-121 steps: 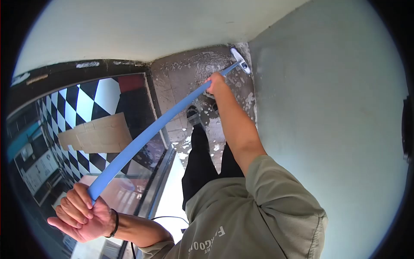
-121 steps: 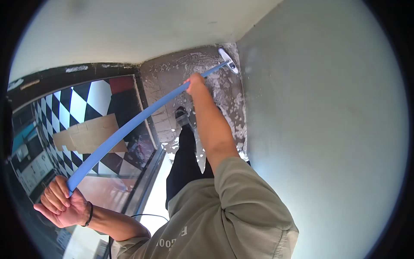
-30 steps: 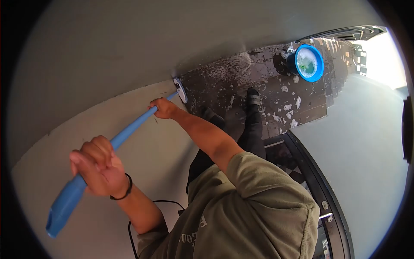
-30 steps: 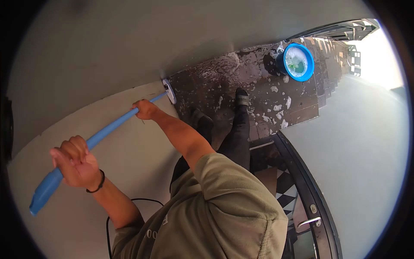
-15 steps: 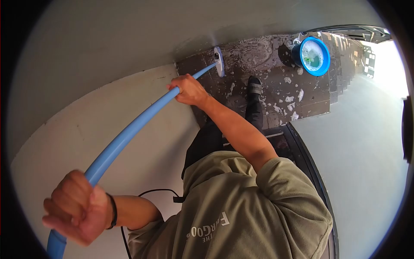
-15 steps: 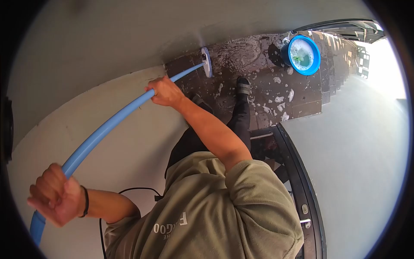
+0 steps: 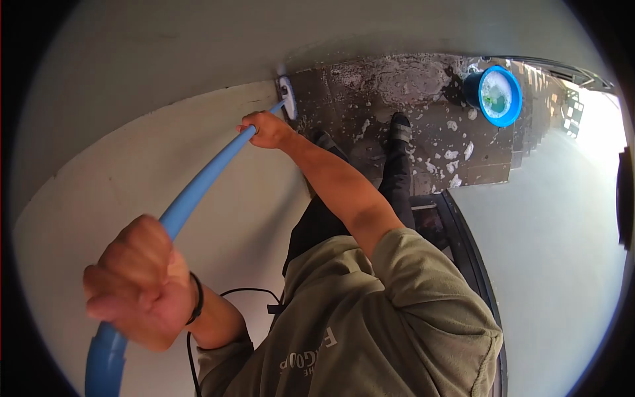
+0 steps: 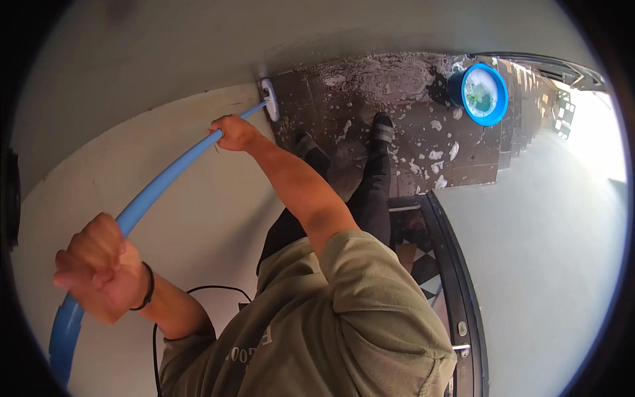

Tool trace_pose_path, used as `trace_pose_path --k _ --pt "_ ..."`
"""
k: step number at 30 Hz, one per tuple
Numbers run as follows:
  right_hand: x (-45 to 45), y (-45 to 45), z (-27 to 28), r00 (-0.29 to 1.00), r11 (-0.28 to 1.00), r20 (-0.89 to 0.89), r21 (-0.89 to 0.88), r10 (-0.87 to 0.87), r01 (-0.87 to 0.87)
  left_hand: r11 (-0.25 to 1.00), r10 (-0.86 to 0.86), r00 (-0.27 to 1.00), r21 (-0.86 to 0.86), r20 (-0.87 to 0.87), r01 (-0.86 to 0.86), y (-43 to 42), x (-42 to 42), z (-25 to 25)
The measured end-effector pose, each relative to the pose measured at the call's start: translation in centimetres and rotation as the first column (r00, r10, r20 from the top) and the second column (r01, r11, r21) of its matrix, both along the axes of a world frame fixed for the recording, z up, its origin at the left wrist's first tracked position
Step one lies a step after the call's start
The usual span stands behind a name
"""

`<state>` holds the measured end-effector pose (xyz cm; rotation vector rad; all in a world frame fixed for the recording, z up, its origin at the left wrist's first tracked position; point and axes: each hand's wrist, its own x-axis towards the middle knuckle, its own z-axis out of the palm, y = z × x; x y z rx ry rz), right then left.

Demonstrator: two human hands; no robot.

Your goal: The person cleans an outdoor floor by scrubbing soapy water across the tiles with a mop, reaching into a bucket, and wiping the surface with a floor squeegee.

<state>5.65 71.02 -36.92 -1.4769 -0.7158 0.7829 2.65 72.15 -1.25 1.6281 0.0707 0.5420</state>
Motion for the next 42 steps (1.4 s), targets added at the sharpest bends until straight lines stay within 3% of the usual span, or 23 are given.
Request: trace_pose_path --k 2,5,8,9,12,13,16,17,20,23,25,29,31,32,34,37,42 --pt "0.7 -1.8 1.0 0.995 0.997 0.099 -0.078 0.019 -0.012 0.999 0.009 0.999 -0.05 0.033 -0.007 0.5 -0.6 1.4" --pt "2.0 -6.3 1.3 0.981 0.997 0.181 0.022 -0.076 0.074 0.994 -0.004 0.999 -0.11 0.05 0.01 0.9 -2.1 2.5" --pt "2.4 -7.7 3.2 0.992 0.987 0.116 -0.155 0.057 -0.039 0.993 0.037 0.997 -0.117 0.075 -0.028 0.1 -3.7 3.4" --pt "1.4 -7.0 2.8 0.97 0.999 0.237 -0.007 -0.048 0.051 0.991 0.073 0.993 -0.12 0.094 -0.061 0.6 -4.6 4.4" --pt "-0.4 -4.0 6.3 0.946 0.999 0.322 -0.035 0.038 -0.028 0.992 0.051 0.993 -0.123 0.103 -0.038 2.1 -6.0 6.7" --pt "-1.1 -2.7 6.5 0.977 0.997 0.201 -0.039 0.066 -0.059 0.992 0.021 0.995 -0.122 0.095 -0.009 2.5 -6.4 7.1" --pt "-3.4 1.6 5.0 0.993 0.995 0.12 0.103 -0.013 0.001 0.996 0.04 0.999 0.08 0.019 -0.041 2.6 -6.0 5.5" --pt "-3.8 2.7 4.2 0.997 0.995 0.072 0.09 0.025 -0.032 0.994 0.074 0.997 0.08 0.015 -0.075 2.6 -5.6 4.4" --pt "-5.5 4.4 -0.5 0.989 0.984 0.017 0.111 -0.144 0.142 0.993 0.101 0.995 0.064 -0.015 -0.1 2.4 -5.2 1.0" --pt "-4.5 2.9 -1.1 0.998 0.994 0.05 0.107 -0.03 0.024 0.997 -0.015 1.0 0.072 -0.02 0.016 2.6 -5.1 -0.2" --pt "-3.6 1.3 0.2 0.991 1.0 0.131 0.0 -0.005 0.005 0.999 0.045 0.998 0.011 0.047 -0.046 3.1 -6.0 0.8" --pt "-1.1 -4.5 1.8 0.983 0.992 0.184 -0.121 0.0 0.022 0.997 -0.01 0.993 -0.069 0.116 0.018 2.3 -6.5 1.5" --pt "-0.7 -6.2 2.2 0.944 0.993 0.321 -0.066 -0.07 0.096 0.988 -0.118 0.977 -0.073 0.178 0.133 1.1 -5.6 1.6" --pt "-0.3 -7.4 2.2 0.911 0.99 0.399 -0.045 -0.105 0.134 0.988 -0.059 0.982 -0.133 0.18 0.084 0.9 -5.5 1.7" --pt "0.5 -8.6 2.8 0.943 0.99 0.326 -0.093 -0.072 0.108 0.969 0.054 0.986 -0.248 0.16 -0.013 1.4 -6.6 2.3" --pt "0.3 -8.5 4.9 0.946 0.991 0.309 -0.053 -0.101 0.124 0.944 0.041 0.976 -0.33 0.215 0.033 2.3 -7.1 4.1" --pt "-3.1 -2.4 4.7 0.964 0.998 0.261 -0.022 -0.044 0.052 0.967 -0.02 0.967 -0.242 0.254 0.083 2.0 -7.5 4.3"
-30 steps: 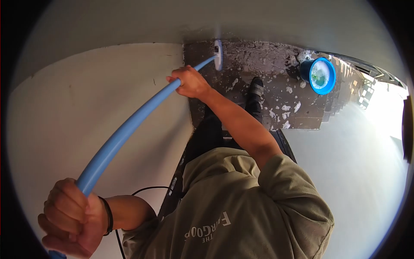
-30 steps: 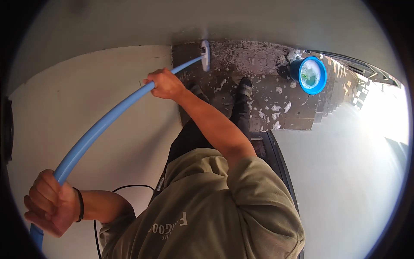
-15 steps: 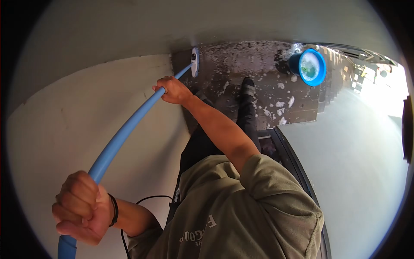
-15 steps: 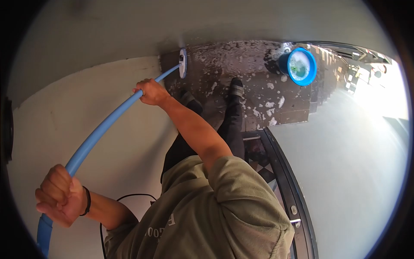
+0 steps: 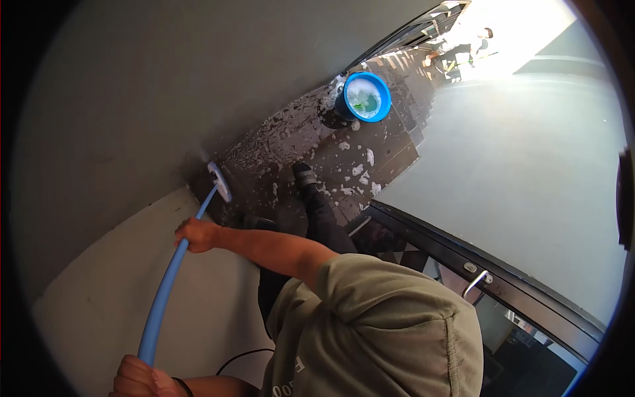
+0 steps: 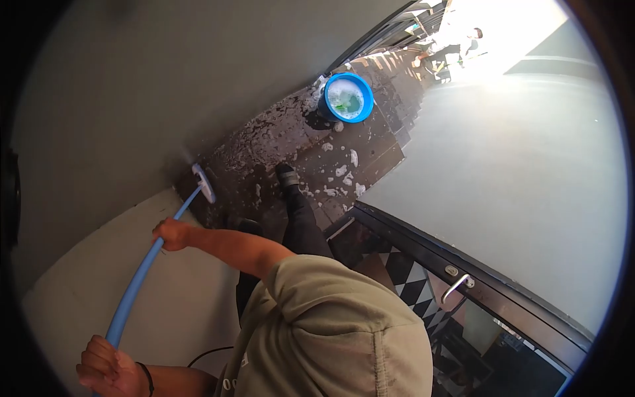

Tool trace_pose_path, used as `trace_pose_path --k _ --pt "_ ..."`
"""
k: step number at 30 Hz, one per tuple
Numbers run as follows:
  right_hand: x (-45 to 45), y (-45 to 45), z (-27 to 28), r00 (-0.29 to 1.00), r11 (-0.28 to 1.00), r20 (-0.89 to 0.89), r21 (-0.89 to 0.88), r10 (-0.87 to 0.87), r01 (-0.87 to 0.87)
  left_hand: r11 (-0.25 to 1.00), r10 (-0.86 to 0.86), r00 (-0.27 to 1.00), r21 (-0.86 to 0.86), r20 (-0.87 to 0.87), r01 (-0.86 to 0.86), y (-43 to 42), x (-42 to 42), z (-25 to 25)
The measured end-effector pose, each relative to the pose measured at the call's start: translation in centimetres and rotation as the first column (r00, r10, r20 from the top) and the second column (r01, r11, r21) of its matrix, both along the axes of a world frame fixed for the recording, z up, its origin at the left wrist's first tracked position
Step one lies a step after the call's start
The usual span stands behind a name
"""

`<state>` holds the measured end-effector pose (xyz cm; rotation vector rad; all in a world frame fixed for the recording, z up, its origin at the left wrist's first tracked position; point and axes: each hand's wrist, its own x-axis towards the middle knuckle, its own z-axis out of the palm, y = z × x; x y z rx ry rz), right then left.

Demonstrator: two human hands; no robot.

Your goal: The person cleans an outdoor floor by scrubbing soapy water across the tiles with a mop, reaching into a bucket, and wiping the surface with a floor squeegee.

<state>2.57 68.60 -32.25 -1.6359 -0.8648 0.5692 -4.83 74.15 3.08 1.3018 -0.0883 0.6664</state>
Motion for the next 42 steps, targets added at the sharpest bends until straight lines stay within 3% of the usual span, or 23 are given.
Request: trace_pose_path --k 3,5,9,12,15,18,21,27,30,33,36,39,42 --pt "-1.9 3.5 0.0 0.996 0.99 0.074 -0.136 0.04 -0.03 0.992 0.043 0.999 0.119 -0.027 -0.04 0.6 -0.1 -0.7" --pt "-2.4 4.7 0.3 0.992 0.969 0.1 -0.24 0.082 -0.056 0.987 0.123 0.992 0.104 -0.027 -0.12 0.3 0.7 -1.7" --pt "-2.5 4.9 -3.7 0.999 0.939 -0.014 -0.341 0.035 -0.038 0.959 0.257 0.95 0.168 -0.18 -0.228 -0.3 1.3 -4.9" --pt "-1.2 3.4 -3.5 0.996 0.931 -0.017 -0.354 0.093 -0.093 0.97 0.161 0.971 0.209 -0.174 -0.123 -0.6 1.6 -4.6" --pt "0.0 1.0 -1.4 0.995 0.922 0.049 -0.382 0.085 -0.061 0.985 -0.144 0.99 0.091 -0.002 0.143 4.5 0.2 -3.6" --pt "2.4 -3.5 -2.2 0.996 0.892 0.088 -0.451 0.035 0.009 0.976 0.203 0.974 -0.06 -0.105 -0.21 1.4 0.9 -3.1" --pt "4.8 -7.6 -1.6 0.993 0.911 0.108 -0.402 -0.055 0.094 0.991 -0.036 0.999 -0.132 -0.028 0.032 -0.7 2.3 -3.1" --pt "0.9 -1.7 1.9 0.999 0.963 0.04 -0.27 0.029 -0.017 0.994 0.11 0.992 -0.003 -0.059 -0.11 0.8 0.7 2.2" --pt "-2.2 3.2 0.3 0.997 0.97 -0.027 -0.233 0.072 -0.077 0.947 0.25 0.963 0.231 -0.102 -0.222 0.5 0.7 0.6" --pt "-3.0 5.5 -1.1 0.992 0.938 -0.056 -0.323 0.112 -0.125 0.96 0.252 0.959 0.159 -0.133 -0.23 1.3 0.5 -2.0" --pt "-2.7 5.0 -2.7 0.988 0.918 0.064 -0.382 0.144 -0.109 0.963 0.233 0.968 0.165 -0.094 -0.215 3.8 -1.7 -2.8" --pt "-1.8 1.6 -1.3 0.989 0.91 0.099 -0.41 0.107 -0.057 0.99 0.101 0.993 0.101 -0.056 -0.095 3.7 -2.5 -2.5" --pt "-0.6 -2.2 -1.5 0.998 0.876 0.056 -0.482 0.007 0.021 0.988 0.156 0.987 0.01 -0.038 -0.155 1.7 -1.4 -2.7"
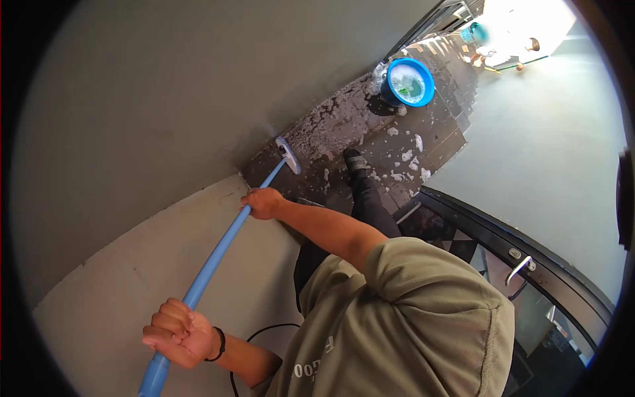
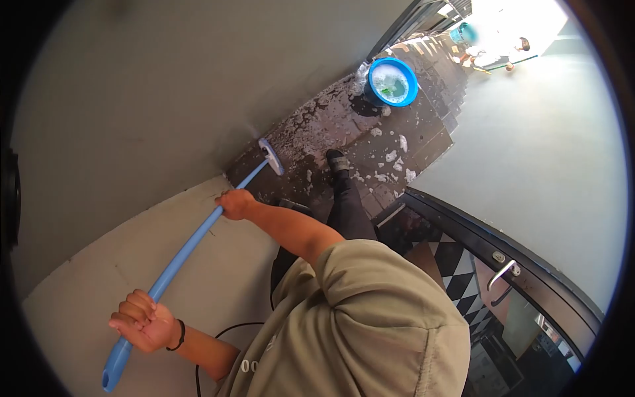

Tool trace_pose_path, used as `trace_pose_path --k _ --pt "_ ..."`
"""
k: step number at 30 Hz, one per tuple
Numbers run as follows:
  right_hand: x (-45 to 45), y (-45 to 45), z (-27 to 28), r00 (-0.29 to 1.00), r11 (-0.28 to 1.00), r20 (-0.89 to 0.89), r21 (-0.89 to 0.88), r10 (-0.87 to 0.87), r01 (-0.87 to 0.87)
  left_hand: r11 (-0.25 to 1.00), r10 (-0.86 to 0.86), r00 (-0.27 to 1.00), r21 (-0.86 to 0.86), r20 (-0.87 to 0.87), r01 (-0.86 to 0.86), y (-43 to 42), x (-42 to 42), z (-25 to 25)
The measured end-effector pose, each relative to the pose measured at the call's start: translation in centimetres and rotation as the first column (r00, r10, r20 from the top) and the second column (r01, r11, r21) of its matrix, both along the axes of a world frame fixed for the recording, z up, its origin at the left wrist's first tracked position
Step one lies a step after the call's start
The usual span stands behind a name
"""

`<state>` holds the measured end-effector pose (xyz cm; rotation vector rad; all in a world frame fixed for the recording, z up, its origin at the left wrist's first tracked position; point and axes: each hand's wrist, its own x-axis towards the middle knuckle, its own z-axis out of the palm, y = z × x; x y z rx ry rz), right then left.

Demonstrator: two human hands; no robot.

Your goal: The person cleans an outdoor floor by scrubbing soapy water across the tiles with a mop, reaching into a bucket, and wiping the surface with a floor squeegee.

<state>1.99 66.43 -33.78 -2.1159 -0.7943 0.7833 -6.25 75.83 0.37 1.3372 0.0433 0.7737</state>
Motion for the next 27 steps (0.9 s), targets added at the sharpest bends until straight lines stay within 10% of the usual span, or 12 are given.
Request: trace_pose_path --k 6,12,27 --pt "5.5 -12.4 5.9 0.984 0.989 0.167 -0.121 -0.063 0.083 0.987 -0.15 0.985 -0.048 0.081 0.154 -4.5 3.8 3.8" --pt "11.0 -32.5 11.8 0.944 0.923 -0.038 -0.223 -0.329 0.313 0.933 -0.344 0.923 -0.047 0.175 0.356 -7.0 7.6 11.7" --pt "24.6 -53.0 17.0 0.812 0.806 -0.03 -0.147 -0.583 0.573 0.983 0.042 0.999 0.179 0.012 -0.043 -29.1 26.7 4.1"
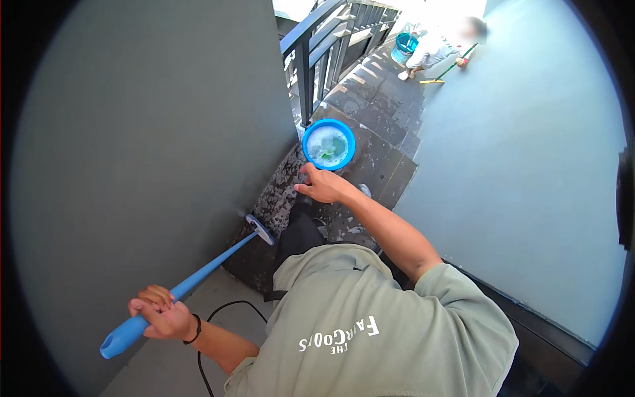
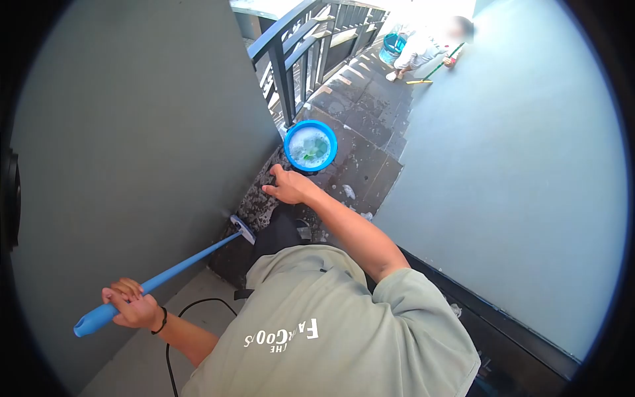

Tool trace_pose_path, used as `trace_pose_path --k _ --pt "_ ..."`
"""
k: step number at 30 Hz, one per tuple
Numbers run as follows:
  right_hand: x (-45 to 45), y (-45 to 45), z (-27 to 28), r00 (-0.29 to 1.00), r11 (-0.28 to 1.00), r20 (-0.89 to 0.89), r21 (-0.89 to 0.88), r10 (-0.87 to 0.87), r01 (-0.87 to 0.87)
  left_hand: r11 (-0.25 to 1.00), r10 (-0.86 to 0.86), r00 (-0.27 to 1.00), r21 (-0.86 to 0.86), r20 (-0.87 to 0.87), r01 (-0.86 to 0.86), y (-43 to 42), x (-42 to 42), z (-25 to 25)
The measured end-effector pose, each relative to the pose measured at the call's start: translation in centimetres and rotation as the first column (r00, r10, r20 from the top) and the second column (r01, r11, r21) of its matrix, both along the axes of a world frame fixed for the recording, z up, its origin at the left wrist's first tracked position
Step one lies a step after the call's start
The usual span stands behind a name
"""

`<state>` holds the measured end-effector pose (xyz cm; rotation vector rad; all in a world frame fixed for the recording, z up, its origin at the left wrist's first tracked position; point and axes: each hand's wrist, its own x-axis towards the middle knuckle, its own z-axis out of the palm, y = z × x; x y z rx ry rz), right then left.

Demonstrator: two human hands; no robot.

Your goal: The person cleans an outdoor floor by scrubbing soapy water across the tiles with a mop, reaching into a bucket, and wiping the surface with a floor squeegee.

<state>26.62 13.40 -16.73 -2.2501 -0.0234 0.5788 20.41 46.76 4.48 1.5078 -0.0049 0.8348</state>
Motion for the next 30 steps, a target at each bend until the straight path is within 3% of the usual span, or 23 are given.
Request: trace_pose_path --k 4,10,13,16,20,25,28,30 --pt "6.7 -2.9 4.4 1.0 0.988 0.017 0.155 0.009 -0.011 0.998 -0.037 0.999 0.059 -0.011 0.037 -3.4 4.3 -1.5" --pt "18.6 -9.0 8.8 0.907 0.922 0.238 0.26 -0.349 0.287 0.997 -0.026 0.996 0.064 -0.083 0.032 -7.3 12.2 -3.5" --pt "21.6 -11.5 10.2 0.746 0.84 0.419 0.414 -0.517 0.35 1.0 -0.007 0.993 0.03 -0.115 0.01 -8.5 14.3 -4.4" --pt "23.6 -14.7 11.4 0.505 0.821 0.647 0.445 -0.571 0.357 0.991 0.083 0.992 0.113 -0.099 -0.072 -10.0 15.2 -4.1" --pt "28.4 -19.4 11.1 0.343 0.793 0.721 0.491 -0.602 0.361 0.939 0.316 0.943 0.18 -0.104 -0.294 -11.7 16.6 -3.9" --pt "37.1 -24.9 9.3 0.404 0.894 0.799 0.373 -0.445 0.248 0.831 0.554 0.809 0.181 -0.197 -0.525 -15.5 18.9 -3.9" --pt "43.7 -27.5 8.5 0.368 0.993 0.923 0.099 -0.113 0.056 0.63 0.774 0.551 0.298 -0.312 -0.717 -20.1 21.8 -3.2" --pt "47.2 -28.7 8.4 0.391 0.998 0.919 -0.022 0.045 -0.063 0.435 0.877 0.34 0.26 -0.34 -0.862 -22.8 22.4 -2.7"
